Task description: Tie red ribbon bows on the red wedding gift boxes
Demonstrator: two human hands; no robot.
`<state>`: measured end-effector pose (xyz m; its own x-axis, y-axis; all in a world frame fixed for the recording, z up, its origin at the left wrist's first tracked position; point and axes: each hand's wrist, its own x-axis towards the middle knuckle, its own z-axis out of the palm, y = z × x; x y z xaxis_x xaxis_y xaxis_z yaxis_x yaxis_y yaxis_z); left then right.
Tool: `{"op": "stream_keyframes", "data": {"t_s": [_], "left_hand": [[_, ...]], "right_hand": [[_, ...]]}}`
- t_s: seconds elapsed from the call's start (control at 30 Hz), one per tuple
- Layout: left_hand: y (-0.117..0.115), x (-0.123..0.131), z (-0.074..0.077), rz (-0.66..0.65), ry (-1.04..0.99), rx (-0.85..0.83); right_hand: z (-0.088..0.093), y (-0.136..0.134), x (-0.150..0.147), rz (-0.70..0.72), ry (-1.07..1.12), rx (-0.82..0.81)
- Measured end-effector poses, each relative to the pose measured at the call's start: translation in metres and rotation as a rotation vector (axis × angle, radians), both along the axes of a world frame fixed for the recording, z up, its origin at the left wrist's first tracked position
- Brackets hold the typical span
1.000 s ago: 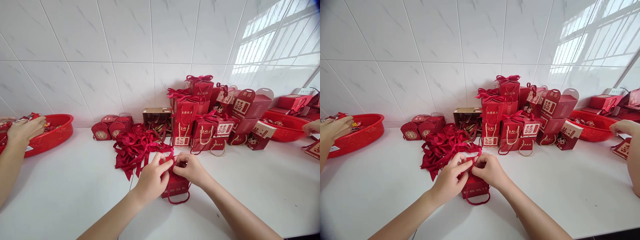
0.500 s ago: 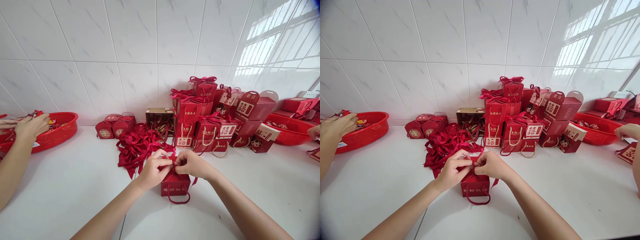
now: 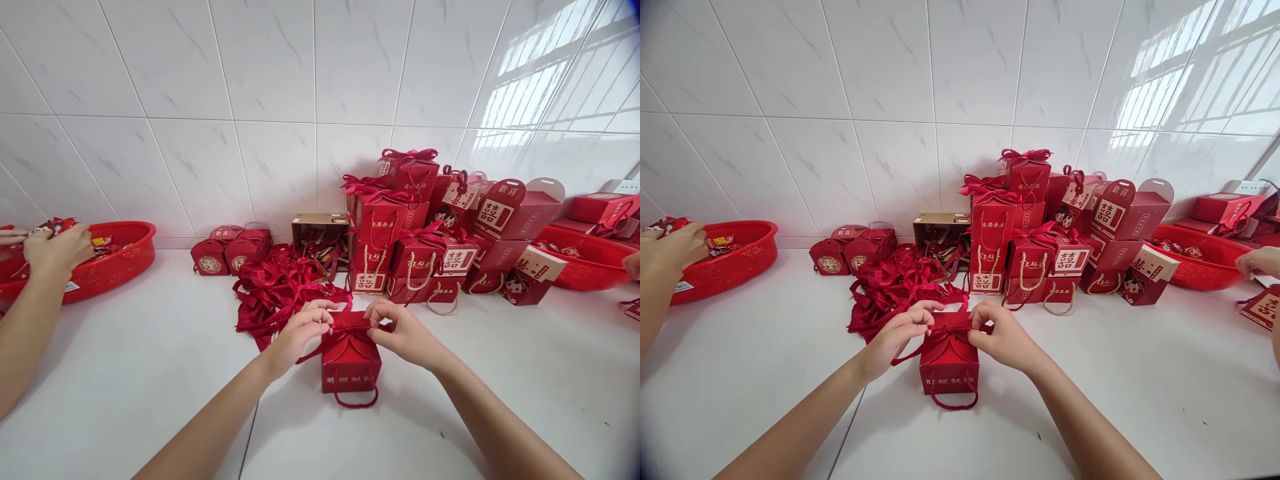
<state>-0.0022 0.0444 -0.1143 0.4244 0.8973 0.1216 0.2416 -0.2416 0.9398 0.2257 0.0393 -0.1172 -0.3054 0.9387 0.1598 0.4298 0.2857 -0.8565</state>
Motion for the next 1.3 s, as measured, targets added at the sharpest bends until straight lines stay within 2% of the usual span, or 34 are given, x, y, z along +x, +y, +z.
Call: {"op": "stream_keyframes", "data": {"t_s": [0.1, 0.27, 0.43, 0.63, 0.73, 0.83, 0.9, 1.0, 1.1, 1.2, 1.3], "left_hand": [[0.001, 0.004, -0.002, 0.02, 0.068, 0.03], [0.002, 0.002, -0.008, 0.175, 0.328, 0.273], [0.001, -0.003, -0.008, 0.205, 0.529, 0.524], [0.001, -0.011, -0.01, 0.263, 0.718, 0.791], [0.002, -0.01, -0.013, 0.292, 0.757, 0.853], [0.003, -0.007, -0.016, 0.292, 0.703, 0.794], [0.004, -0.005, -0.019, 0.273, 0.608, 0.664], [0.005, -0.003, -0.026, 0.253, 0.431, 0.446], [0.004, 0.002, -0.031, 0.271, 0.331, 0.372], [-0.001, 0.009, -0.035, 0.274, 0.308, 0.373], [-0.007, 0.015, -0.038, 0.201, 0.255, 0.361]], "right_hand": [[-0.005, 0.0, -0.004, -0.023, 0.01, 0.085], [-0.011, 0.0, -0.002, -0.076, -0.003, 0.191], [-0.011, 0.0, 0.002, -0.094, -0.016, 0.293], [-0.01, -0.002, 0.007, -0.103, -0.06, 0.312], [-0.011, -0.001, 0.008, -0.117, -0.084, 0.33], [-0.013, 0.001, 0.01, -0.124, -0.092, 0.37], [-0.015, -0.001, 0.01, -0.12, -0.067, 0.363], [-0.02, -0.013, 0.009, -0.07, 0.073, 0.199], [-0.031, -0.03, 0.001, -0.005, 0.077, 0.096], [-0.047, -0.046, -0.013, -0.085, -0.059, 0.109], [-0.059, -0.052, -0.021, -0.212, -0.077, 0.15]]}}
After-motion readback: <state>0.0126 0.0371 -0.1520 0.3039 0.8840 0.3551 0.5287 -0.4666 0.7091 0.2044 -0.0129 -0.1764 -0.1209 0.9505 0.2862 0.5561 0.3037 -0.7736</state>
